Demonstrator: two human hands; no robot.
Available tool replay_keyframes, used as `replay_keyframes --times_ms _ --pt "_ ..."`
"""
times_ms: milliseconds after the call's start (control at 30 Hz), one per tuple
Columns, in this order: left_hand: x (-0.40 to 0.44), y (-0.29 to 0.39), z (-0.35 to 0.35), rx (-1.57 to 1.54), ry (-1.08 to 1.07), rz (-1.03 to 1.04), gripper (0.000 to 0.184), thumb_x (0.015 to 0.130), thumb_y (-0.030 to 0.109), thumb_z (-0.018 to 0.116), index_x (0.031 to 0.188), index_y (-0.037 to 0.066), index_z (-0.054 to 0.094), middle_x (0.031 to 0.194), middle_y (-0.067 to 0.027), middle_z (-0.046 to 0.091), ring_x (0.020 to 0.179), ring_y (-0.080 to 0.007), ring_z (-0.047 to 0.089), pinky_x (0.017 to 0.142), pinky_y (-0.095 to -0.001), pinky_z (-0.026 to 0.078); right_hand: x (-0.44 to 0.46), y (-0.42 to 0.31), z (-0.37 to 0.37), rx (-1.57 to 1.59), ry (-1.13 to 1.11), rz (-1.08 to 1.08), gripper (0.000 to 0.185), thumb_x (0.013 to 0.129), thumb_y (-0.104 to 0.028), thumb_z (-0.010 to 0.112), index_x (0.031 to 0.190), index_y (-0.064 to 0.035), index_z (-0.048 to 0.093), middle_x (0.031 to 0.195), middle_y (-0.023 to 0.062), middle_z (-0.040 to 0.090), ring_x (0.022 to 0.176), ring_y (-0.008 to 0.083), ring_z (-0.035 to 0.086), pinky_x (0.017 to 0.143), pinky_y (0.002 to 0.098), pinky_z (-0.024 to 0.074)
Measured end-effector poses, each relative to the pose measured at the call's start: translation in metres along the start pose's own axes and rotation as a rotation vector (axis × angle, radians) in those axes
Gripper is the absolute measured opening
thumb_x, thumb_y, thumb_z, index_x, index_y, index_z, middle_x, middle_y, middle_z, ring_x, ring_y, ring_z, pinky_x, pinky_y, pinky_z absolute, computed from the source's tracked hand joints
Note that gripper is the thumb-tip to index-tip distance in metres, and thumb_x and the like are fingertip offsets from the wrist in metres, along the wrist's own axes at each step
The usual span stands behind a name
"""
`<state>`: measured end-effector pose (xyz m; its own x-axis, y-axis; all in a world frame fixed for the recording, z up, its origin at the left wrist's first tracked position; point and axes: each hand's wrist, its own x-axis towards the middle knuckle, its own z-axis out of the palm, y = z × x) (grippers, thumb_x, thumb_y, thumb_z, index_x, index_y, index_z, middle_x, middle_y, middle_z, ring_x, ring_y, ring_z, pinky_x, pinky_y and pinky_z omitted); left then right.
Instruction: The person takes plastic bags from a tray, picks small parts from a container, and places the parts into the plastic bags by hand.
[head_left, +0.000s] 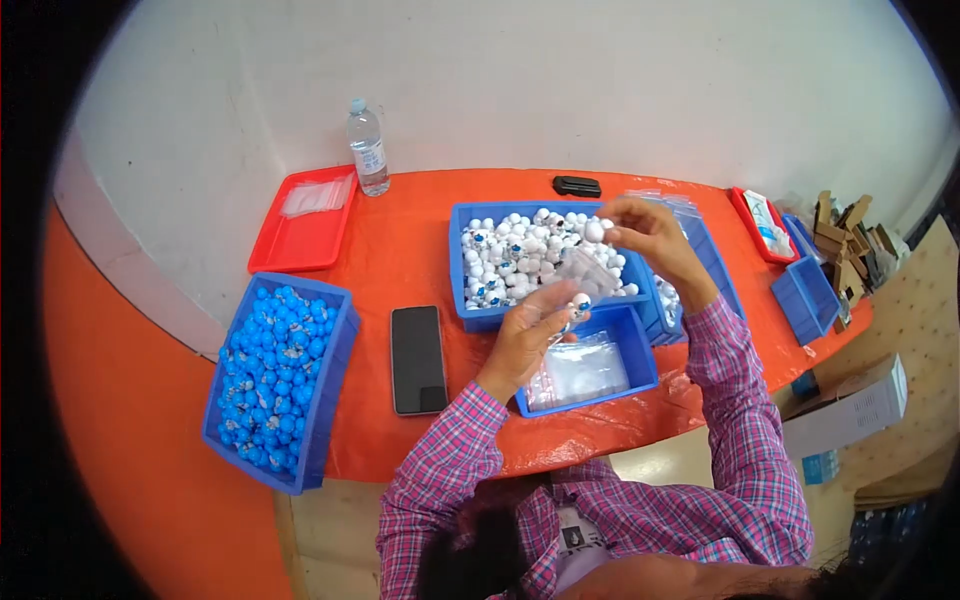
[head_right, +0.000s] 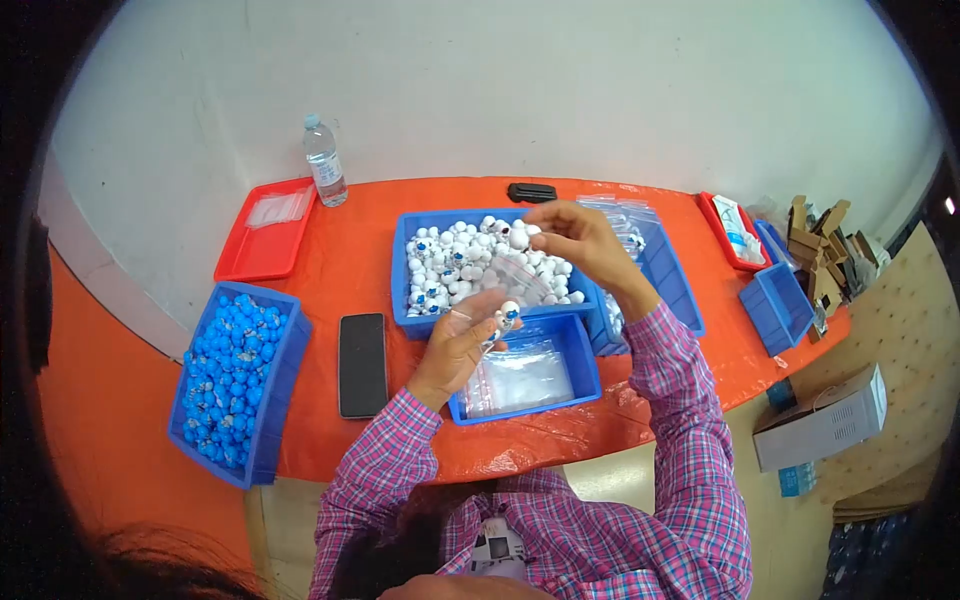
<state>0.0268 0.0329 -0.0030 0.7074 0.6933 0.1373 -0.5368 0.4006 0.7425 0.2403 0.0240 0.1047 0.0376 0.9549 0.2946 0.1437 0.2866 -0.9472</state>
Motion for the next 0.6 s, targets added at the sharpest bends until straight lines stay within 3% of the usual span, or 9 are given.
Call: replay_keyframes --times_ms 167,333,533,600 --pt "0.001 0.0 0.0 0.168 0.044 0.08 0.044 0.09 0.011 0.062 0.133 0.005 0.052 0.128 -0.0117 0.057 0.105 -0.0216 0.061 0.072 -0.0258 0.053 -0.028 -0.006 -0.01 -0.201 -0.102 0.094 0.017 0.082 -0.008 0.072 0.098 -0.0026 0.069 0.076 0.0022 0.063 0.062 0.0072 0.051 0.057 0.0166 0.0399" --pt "0.001 -0.003 0.003 0.354 0.066 0.067 0.045 0.09 0.012 0.063 0.133 0.003 0.051 0.128 -0.0146 0.056 0.097 -0.0192 0.061 0.072 -0.0261 0.054 -0.029 -0.008 -0.001 -0.261 -0.144 0.087 0.016 0.083 -0.01 0.073 0.097 -0.0027 0.069 0.071 0.0015 0.061 0.058 0.0061 0.048 0.053 0.0162 0.0371" --pt "0.002 -0.002 0.004 0.377 0.101 0.038 0.044 0.09 0.008 0.061 0.133 0.003 0.05 0.124 -0.0136 0.058 0.103 -0.0196 0.06 0.073 -0.0258 0.057 -0.03 0.009 0.005 -0.386 -0.158 0.042 0.018 0.083 -0.01 0.073 0.098 -0.0031 0.068 0.074 0.0012 0.06 0.06 0.0056 0.051 0.056 0.0152 0.0421" --pt "0.002 -0.003 0.006 0.331 0.104 0.027 0.044 0.091 0.008 0.06 0.133 0.002 0.05 0.123 -0.0142 0.058 0.102 -0.0198 0.061 0.072 -0.0256 0.058 -0.032 0.011 0.006 -0.333 -0.149 0.118 0.018 0.082 -0.01 0.074 0.097 -0.0033 0.068 0.074 0.0015 0.061 0.06 0.0058 0.051 0.055 0.0157 0.0423"
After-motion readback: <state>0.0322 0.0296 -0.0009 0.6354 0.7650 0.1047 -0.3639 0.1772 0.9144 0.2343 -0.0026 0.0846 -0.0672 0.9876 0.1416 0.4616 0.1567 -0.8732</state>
